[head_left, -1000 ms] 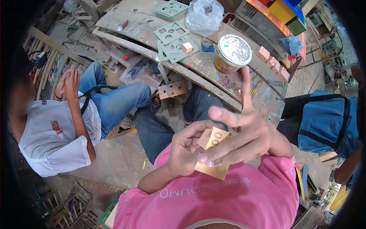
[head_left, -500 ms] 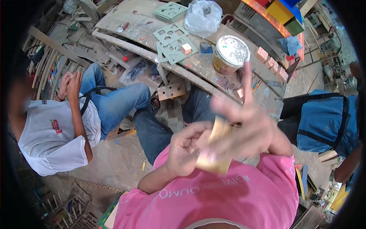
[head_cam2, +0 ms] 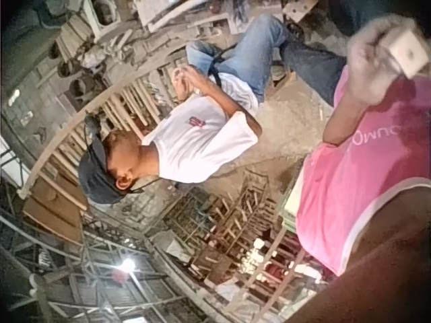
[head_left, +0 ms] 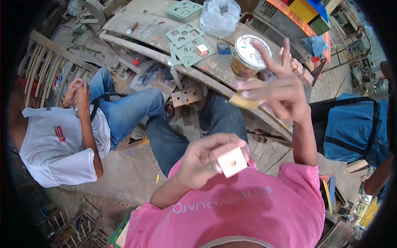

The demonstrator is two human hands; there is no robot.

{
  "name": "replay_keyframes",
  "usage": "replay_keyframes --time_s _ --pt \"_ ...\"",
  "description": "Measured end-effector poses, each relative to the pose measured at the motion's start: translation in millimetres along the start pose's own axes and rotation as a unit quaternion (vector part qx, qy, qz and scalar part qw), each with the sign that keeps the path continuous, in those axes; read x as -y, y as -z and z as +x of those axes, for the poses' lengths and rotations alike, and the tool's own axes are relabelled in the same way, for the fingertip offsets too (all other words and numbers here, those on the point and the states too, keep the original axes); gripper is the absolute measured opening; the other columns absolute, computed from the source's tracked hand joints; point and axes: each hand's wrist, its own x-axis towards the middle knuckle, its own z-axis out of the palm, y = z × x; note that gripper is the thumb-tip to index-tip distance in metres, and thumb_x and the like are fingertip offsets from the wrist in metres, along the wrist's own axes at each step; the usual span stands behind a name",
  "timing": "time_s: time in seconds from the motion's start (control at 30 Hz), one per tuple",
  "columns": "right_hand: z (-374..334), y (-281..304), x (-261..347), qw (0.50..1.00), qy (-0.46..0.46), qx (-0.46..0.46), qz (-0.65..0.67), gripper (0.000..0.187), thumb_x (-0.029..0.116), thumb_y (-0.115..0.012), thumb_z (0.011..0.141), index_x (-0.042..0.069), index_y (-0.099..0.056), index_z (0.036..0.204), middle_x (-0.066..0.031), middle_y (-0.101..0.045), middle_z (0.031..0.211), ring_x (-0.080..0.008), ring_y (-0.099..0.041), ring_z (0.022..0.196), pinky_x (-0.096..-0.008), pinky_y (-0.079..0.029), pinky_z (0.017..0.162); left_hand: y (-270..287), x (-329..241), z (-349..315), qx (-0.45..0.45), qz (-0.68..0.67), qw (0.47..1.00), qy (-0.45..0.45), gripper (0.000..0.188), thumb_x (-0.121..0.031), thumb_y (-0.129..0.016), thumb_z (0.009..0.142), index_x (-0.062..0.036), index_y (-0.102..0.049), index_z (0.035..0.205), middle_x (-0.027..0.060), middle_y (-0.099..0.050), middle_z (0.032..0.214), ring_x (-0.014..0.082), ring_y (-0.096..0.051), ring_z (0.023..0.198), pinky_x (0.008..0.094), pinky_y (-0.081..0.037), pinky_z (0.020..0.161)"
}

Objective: The person paints a small wooden block with a red brush, focusing on a circular detail. They then use a sanding block to smooth the surface of the painted block. The person handles the block carefully, turning it to access different sides during the sanding process.

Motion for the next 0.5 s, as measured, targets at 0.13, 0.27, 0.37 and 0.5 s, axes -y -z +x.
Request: replay_keyframes --time_s 0.13,0.27,0.37,0.5 --pt "-21.6 -11.4 10.6 0.988 -0.024 -0.149 0.028 0.019 0.014 -0.057 0.08 0.015 -0.073 0.09 -0.0039 -0.07 0.094 -0.0453 -0.04 0.125 -0.0601 0.006 0.106 -20.6 -8.7 3.4 -0.064 -0.057 0.996 -0.004 0.063 -0.022 -0.061 0.086 0.0057 -0.034 0.135 0.0177 -0.052 0.114 0.0217 -0.055 0.095 0.0328 -0.046 0.077" --pt "-28.7 -29.5 15.8 0.984 -0.041 -0.168 0.053 0.018 0.014 -0.058 0.08 0.016 -0.073 0.089 -0.0034 -0.071 0.093 -0.0471 -0.044 0.121 -0.0597 0.002 0.107 -17.8 -13.1 1.5 -0.055 -0.058 0.997 0.007 0.065 -0.016 -0.06 0.087 0.0059 -0.027 0.138 0.0172 -0.047 0.124 0.0197 -0.054 0.1 0.0302 -0.047 0.082" --pt "-31.9 -32.5 22.8 0.982 -0.042 -0.173 0.061 0.017 0.015 -0.059 0.079 0.017 -0.074 0.088 -0.0024 -0.071 0.092 -0.0473 -0.043 0.121 -0.0602 0.002 0.107 -13.5 -10.9 2.7 -0.076 -0.05 0.996 0.015 0.061 -0.015 -0.06 0.087 0.0074 -0.029 0.136 0.0179 -0.05 0.123 0.0226 -0.057 0.101 0.0307 -0.05 0.084" --pt "-29.0 -29.1 26.5 0.984 -0.021 -0.167 0.061 0.016 0.02 -0.061 0.077 0.018 -0.074 0.085 0.0029 -0.071 0.091 -0.0453 -0.045 0.121 -0.0611 0.002 0.106 -18.7 -18.7 4.5 -0.131 -0.083 0.987 0.045 0.057 -0.018 -0.061 0.087 0.009 -0.035 0.13 0.0187 -0.052 0.119 0.0275 -0.058 0.105 0.0355 -0.051 0.088"
